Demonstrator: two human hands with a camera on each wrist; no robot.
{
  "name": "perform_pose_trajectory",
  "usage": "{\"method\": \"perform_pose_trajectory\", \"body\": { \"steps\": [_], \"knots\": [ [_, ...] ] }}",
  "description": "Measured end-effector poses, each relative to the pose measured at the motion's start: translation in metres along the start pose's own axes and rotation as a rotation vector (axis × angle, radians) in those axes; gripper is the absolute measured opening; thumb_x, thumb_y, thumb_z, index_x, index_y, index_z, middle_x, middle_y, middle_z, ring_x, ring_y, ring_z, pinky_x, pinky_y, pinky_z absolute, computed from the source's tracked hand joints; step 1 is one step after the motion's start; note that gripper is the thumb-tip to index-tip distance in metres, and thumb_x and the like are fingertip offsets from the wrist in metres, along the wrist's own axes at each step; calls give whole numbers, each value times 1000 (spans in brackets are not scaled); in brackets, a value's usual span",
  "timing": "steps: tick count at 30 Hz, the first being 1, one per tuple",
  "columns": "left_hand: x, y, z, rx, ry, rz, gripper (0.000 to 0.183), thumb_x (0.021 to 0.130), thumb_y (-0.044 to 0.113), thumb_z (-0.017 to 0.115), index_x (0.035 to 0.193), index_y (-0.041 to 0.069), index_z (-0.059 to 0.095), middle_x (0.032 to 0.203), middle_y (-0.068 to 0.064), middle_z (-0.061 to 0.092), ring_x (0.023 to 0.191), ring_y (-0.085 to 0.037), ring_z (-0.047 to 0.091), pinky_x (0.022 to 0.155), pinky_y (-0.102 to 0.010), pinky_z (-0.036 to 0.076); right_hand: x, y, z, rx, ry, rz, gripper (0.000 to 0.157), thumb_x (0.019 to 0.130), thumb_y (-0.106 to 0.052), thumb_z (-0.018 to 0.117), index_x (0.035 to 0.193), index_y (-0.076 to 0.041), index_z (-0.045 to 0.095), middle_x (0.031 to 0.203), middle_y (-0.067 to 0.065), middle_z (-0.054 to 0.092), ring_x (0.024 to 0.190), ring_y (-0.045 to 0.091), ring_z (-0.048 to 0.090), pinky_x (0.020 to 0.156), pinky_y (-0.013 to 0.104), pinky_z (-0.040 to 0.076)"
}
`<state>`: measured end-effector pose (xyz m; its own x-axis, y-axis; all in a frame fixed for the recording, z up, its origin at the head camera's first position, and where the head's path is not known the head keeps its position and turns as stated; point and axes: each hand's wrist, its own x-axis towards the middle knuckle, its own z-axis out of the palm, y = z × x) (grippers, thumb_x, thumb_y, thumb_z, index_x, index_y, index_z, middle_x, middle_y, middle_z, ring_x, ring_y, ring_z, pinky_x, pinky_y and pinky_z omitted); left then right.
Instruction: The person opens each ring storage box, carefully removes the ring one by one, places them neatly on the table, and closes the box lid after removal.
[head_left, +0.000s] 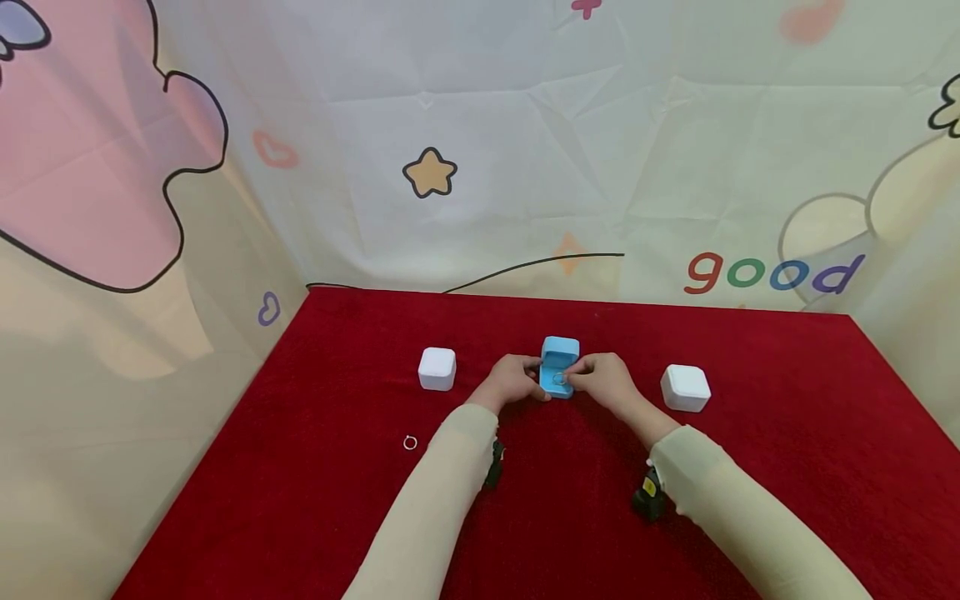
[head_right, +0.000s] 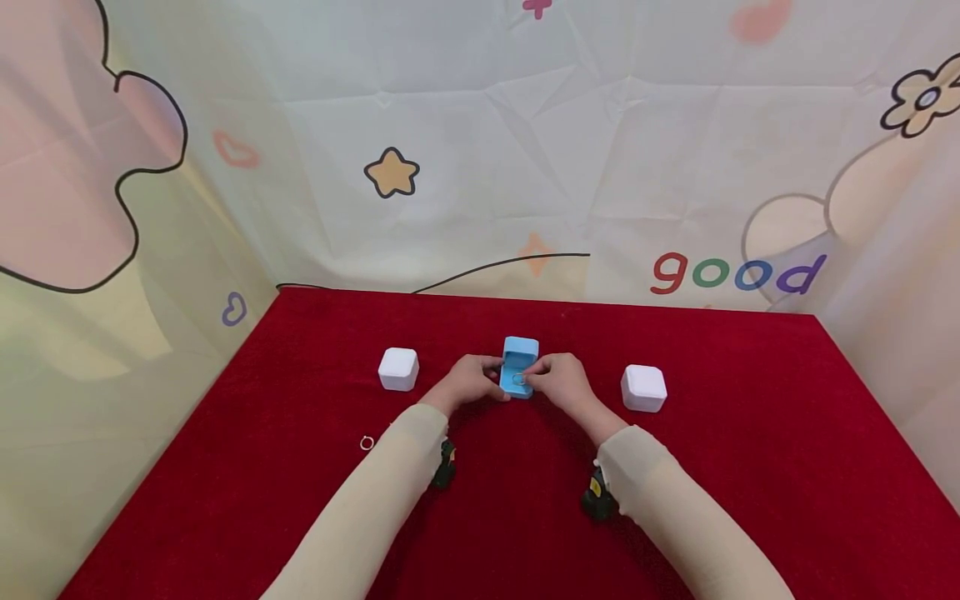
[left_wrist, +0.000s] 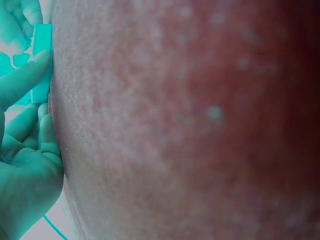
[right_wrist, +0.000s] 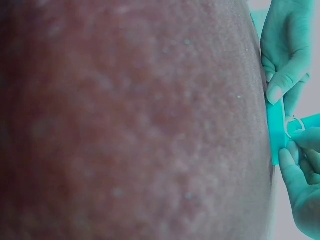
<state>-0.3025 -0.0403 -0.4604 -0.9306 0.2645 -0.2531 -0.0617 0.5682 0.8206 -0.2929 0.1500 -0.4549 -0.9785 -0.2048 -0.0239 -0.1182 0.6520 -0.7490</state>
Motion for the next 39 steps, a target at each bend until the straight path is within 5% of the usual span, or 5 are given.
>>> {"method": "perform_pose_trajectory", "body": {
  "steps": [39],
  "knots": [
    [-5, 3, -1, -5, -3, 10, 64, 86, 9, 80, 145, 3, 57, 137, -16, 66, 125, -29, 60, 106, -39, 53, -6, -15, -9, 54, -14, 53, 23, 94, -14, 72, 104, 6, 77, 99, 20, 78, 80, 16, 73, 72, 25, 58]
  ]
}}
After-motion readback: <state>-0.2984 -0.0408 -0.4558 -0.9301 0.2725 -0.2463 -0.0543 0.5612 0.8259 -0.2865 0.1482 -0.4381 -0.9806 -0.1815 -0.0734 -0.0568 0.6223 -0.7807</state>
